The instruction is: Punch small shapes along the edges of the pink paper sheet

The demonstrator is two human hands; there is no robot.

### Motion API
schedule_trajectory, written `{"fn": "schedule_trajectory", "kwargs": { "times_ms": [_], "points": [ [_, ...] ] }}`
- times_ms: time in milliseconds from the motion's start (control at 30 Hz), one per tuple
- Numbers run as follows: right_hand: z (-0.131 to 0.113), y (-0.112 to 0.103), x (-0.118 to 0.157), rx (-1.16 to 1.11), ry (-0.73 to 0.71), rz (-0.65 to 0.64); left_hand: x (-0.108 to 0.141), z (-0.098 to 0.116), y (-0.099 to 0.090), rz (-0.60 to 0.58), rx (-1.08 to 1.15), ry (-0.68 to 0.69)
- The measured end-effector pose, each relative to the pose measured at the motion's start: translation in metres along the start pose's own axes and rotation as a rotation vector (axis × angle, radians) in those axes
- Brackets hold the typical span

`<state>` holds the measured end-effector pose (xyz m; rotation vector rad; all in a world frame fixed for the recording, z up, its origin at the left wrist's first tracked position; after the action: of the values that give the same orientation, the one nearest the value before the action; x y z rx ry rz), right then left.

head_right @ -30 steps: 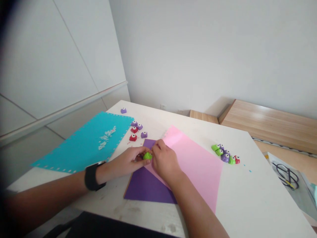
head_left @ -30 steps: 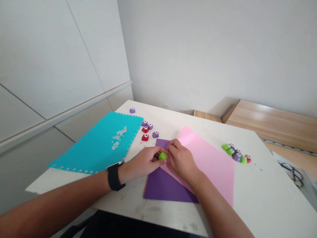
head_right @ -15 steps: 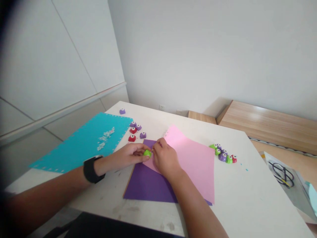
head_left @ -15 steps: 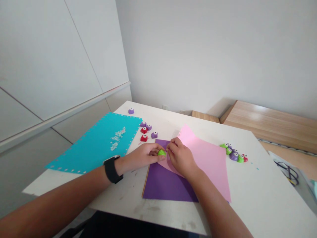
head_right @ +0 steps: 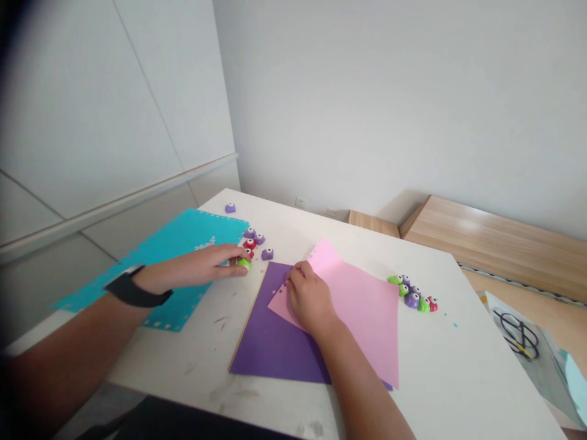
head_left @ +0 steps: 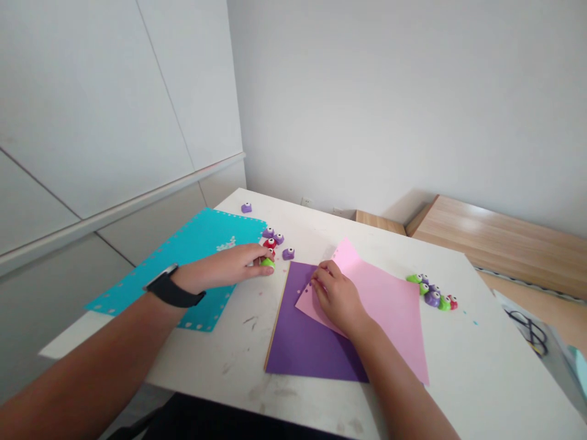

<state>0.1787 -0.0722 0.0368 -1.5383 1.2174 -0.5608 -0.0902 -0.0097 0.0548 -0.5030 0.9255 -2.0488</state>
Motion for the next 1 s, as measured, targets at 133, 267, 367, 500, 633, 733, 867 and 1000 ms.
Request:
{"fn": "schedule_trajectory", "kwargs": {
  "times_ms": [133, 267, 367, 500, 633, 733, 867, 1000],
  "points": [
    [0.002, 0.001, 0.000, -0.018, 0.006, 0.023, 0.001, -0.017, 0.000, 0.042, -0.078, -0.020],
    [0.003, 0.002, -0.001, -0.033, 0.000, 0.032, 0.003, -0.018, 0.000, 0.019, -0.164, -0.010],
    [0.004, 0.003, -0.001, -0.048, -0.005, 0.042, 0.003, -0.012, -0.001, 0.011, -0.158, 0.007],
    [0.003, 0.003, 0.000, -0.064, -0.014, 0.069, 0.001, 0.004, -0.004, 0.076, -0.152, 0.014],
    [-0.003, -0.001, 0.000, -0.065, -0.041, 0.105, 0.000, 0.032, 0.009, 0.283, -0.018, 0.002],
    [-0.007, -0.004, 0.001, -0.063, -0.063, 0.130, -0.001, 0.051, 0.040, 0.133, 0.153, 0.039],
    [-0.013, -0.004, 0.002, -0.087, -0.088, 0.172, -0.003, 0.055, 0.077, 0.053, 0.246, 0.029],
    [-0.011, -0.027, 0.001, -0.115, -0.105, 0.246, -0.007, 0.044, 0.090, 0.024, 0.287, 0.007]
  ]
}}
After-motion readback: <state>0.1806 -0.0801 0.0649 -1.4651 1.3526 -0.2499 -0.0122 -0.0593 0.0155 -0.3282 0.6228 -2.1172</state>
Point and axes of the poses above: each hand's wrist, its own x-axis away from the middle knuckle, its own y-axis out of the palm, z = x × y, the point moved 2 cm from there along -x, towards the middle knuckle
